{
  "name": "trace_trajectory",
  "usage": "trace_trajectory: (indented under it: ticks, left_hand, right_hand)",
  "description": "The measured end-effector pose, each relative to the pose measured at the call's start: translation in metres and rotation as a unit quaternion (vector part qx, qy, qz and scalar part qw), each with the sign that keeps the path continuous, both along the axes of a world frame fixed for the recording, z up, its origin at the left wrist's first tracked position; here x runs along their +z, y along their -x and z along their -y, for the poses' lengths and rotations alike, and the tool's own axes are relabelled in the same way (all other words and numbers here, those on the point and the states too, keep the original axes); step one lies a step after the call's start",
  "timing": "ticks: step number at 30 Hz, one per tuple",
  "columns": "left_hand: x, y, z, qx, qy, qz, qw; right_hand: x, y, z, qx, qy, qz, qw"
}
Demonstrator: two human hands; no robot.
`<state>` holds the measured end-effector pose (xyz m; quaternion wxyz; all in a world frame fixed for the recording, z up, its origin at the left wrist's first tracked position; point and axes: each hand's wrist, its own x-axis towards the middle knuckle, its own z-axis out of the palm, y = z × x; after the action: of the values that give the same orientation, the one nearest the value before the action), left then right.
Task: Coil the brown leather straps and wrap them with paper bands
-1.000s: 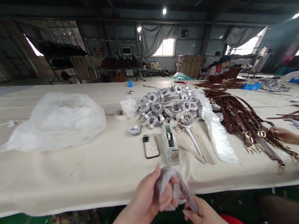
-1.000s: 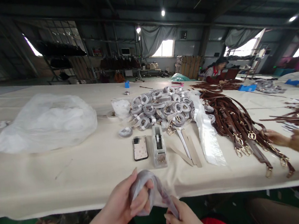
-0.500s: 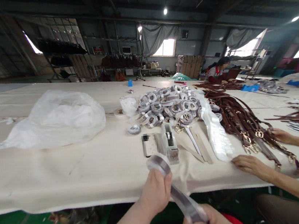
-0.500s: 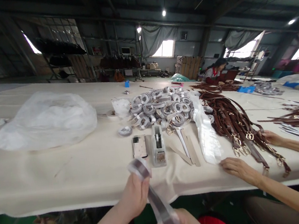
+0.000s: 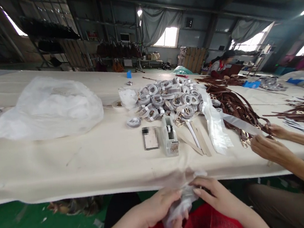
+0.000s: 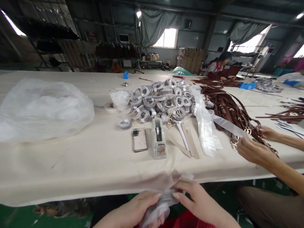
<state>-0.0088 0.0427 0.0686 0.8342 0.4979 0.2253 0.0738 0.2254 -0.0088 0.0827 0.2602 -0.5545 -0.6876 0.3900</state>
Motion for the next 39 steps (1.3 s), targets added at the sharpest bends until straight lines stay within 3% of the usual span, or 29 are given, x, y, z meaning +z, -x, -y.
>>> trace_trajectory:
  ticks: [3,6,8,11,15,18,21,27,35,39]
  left_hand:
    - [-0.013,-0.004,-0.002,0.083,0.153,0.054,0.983]
    - [-0.020,-0.009,-0.008,0.131,0.216,0.114,0.961]
    - [-0.022,-0.011,-0.010,0.149,0.236,0.145,0.949]
    - [-0.025,-0.010,-0.008,0.164,0.249,0.160,0.941]
    - [-0.028,-0.003,-0.001,0.142,0.261,0.139,0.945]
    - [-0.033,0.003,0.000,0.135,0.240,0.097,0.956]
    - [-0.039,0.005,-0.001,0.182,0.189,0.049,0.964]
    - [-0.044,-0.011,0.010,0.226,0.034,-0.042,0.973]
    - [-0.058,-0.027,0.014,0.360,-0.041,-0.092,0.928]
    - [-0.060,-0.028,0.015,0.363,-0.064,-0.093,0.925]
  right_hand:
    - [-0.024,0.026,0.015,0.015,0.079,-0.105,0.991]
    - [-0.056,0.056,0.026,-0.077,0.118,-0.171,0.975]
    - [-0.068,0.070,0.029,-0.109,0.114,-0.191,0.969]
    - [-0.065,0.077,0.026,-0.102,0.099,-0.219,0.965]
    - [-0.045,0.066,0.022,-0.066,0.067,-0.202,0.975]
    - [-0.030,0.049,0.021,-0.008,0.033,-0.138,0.990]
    - [-0.020,0.033,0.020,0.039,0.050,-0.045,0.997]
    - [-0.022,0.024,0.017,0.061,0.078,0.126,0.987]
    - [-0.032,0.027,0.018,-0.011,0.083,-0.049,0.995]
    - [-0.036,0.037,0.022,-0.025,0.078,-0.119,0.989]
